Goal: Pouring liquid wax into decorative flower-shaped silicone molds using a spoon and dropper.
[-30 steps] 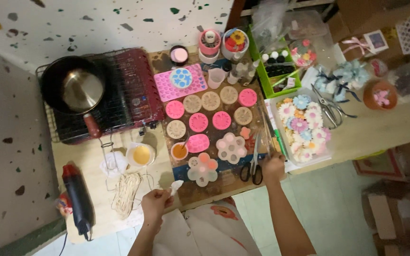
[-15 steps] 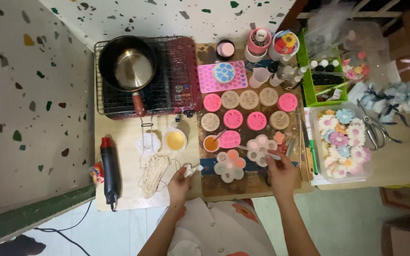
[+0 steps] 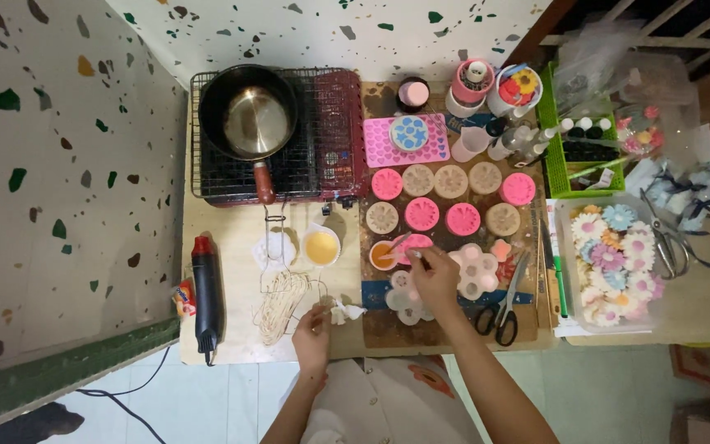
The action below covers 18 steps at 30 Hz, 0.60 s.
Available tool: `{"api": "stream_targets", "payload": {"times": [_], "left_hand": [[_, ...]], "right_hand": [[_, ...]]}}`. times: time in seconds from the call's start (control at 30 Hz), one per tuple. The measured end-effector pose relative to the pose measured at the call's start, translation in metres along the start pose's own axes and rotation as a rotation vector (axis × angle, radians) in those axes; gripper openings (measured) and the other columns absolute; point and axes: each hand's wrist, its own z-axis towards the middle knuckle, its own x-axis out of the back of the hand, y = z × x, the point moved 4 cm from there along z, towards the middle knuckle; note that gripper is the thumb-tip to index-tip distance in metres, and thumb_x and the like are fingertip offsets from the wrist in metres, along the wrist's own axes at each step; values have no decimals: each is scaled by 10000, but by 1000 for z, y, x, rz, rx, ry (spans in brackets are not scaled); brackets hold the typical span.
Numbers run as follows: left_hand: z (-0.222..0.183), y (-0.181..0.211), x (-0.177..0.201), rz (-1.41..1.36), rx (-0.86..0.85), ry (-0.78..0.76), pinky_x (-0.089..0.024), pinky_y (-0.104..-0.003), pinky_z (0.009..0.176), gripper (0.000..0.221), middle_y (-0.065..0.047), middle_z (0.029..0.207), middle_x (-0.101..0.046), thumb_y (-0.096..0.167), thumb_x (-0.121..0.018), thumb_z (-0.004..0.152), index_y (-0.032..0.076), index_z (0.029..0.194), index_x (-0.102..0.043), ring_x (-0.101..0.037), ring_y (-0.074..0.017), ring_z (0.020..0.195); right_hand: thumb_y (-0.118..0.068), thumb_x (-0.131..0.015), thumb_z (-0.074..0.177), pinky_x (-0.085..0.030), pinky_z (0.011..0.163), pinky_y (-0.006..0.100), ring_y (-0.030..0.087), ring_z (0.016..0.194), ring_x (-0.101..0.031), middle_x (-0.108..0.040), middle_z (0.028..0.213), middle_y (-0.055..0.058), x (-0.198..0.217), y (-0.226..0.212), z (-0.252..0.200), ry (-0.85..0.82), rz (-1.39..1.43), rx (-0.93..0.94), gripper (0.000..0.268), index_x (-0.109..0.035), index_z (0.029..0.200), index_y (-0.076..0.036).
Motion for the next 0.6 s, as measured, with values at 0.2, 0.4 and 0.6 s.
{"api": "stream_targets", "payload": {"times": [0.2,0.4,0.6], "left_hand": [[2,-1,3,38,18,-17,-549,-337,939,331,-133,1133,-765,93,-665,916,61,1243,-710,-715,-218,1056],[-10,22,12,14,34,-21,-546,-339,910,326,-130,1132,-756,57,-632,919,41,1237,-706,-703,-209,1042],[-16,-5,15,40,32,15,-548,-321,817,318,-102,1099,-765,67,-623,907,38,1206,-727,-699,-199,927]], "right_hand": [[-132,-752,910,-488,566,323,182,632,-626,-697,797,113,-12,8,4,-31,-151,53,151,-761,986,-1],[-150,-746,927,-514,601,340,197,669,-656,-703,808,118,-13,7,5,-66,-176,27,161,-752,975,4],[-130,-728,918,-535,598,318,182,675,-684,-730,855,107,-11,13,7,-92,-152,-58,142,-753,992,-12]]}}
